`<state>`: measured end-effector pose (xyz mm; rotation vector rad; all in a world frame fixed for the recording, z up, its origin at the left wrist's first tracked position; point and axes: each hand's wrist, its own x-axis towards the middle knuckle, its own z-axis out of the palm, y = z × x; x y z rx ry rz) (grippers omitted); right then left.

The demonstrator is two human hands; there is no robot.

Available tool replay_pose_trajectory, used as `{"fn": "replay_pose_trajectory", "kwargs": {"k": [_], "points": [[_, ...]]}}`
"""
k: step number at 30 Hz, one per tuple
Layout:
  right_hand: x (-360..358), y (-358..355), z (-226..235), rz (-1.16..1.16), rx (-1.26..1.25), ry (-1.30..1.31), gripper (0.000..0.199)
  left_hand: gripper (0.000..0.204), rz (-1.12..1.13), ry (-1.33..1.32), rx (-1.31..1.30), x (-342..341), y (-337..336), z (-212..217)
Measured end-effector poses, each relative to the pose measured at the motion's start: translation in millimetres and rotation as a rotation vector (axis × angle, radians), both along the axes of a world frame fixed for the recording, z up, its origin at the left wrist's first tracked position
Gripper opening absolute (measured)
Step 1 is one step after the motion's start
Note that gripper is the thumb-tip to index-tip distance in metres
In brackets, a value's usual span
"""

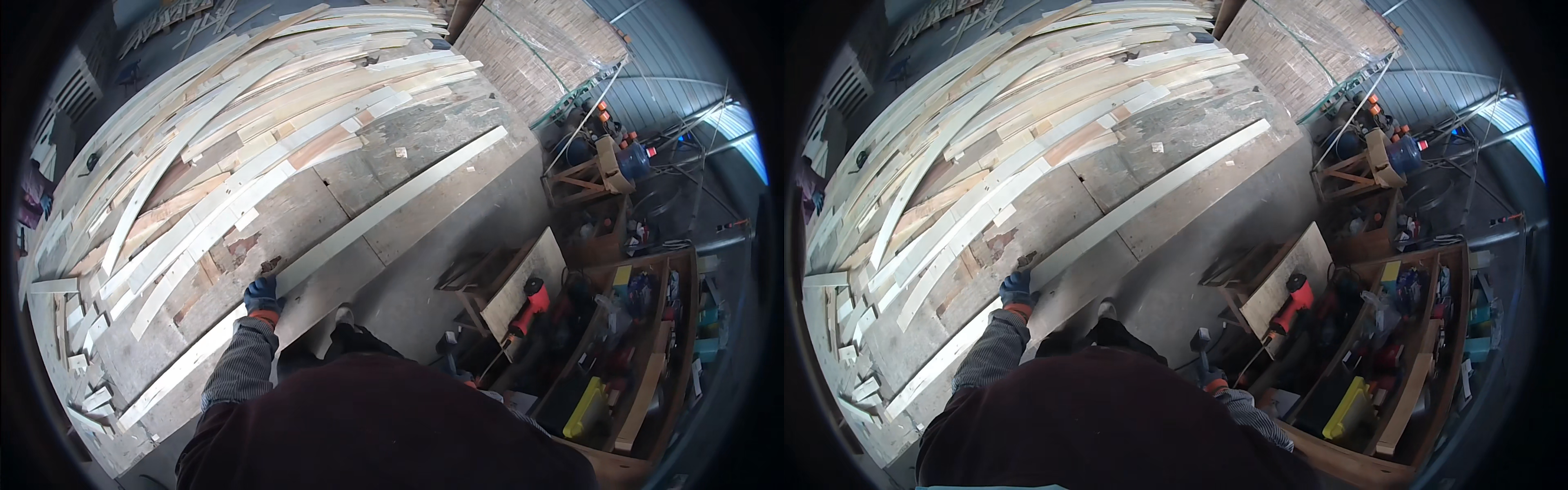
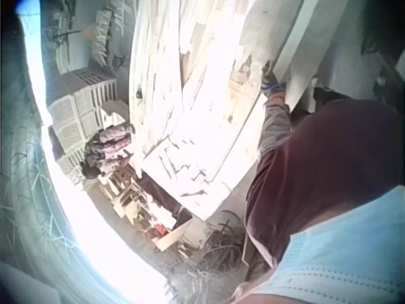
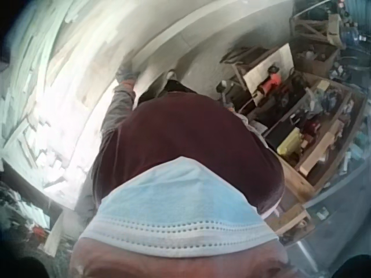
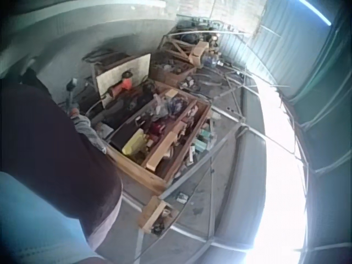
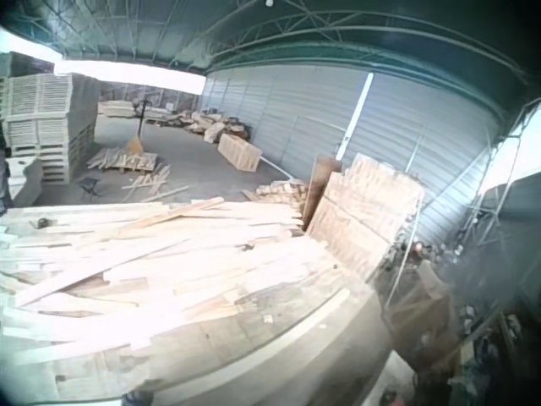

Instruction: The person uses a nail gun to fasten a long wooden plank to a workbench, then uses a hammer to tap the plank into place. They measure the plank with a tape measure and continue arranging and securing additional planks on the bench.

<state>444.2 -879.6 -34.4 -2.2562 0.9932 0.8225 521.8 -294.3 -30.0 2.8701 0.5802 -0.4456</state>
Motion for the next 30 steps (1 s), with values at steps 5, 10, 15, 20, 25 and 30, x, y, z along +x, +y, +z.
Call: {"fn": "replay_pose_trajectory", "kwargs": {"k": [5, 10, 15, 20, 25, 30], "points": [[-27, -13, 43, -0.264, 0.014, 0.013, 0.03, 0.078, -0.146, 0.026, -0.095, 13, 9, 22], [-6, 19, 52, -0.292, 0.103, -0.034, 0.028, 0.034, 0.132, 0.195, -0.452, 14, 92, -55], [-15, 40, 58, -0.316, 0.119, -0.047, 0.026, 0.066, -0.173, -0.203, -0.198, 12, 26, 17], [-9, 56, 66, -0.269, 0.119, -0.054, 0.025, 0.067, -0.097, -0.01, -0.224, -9, -4, -1], [-19, 64, 75, -0.254, 0.103, -0.063, 0.023, 0.062, 0.063, -0.044, -0.192, 5, 23, 15], [-11, 75, 86, -0.192, 0.1, -0.057, 0.022, 0.056, 0.118, 0.059, -0.111, 3, 43, 9]]}}
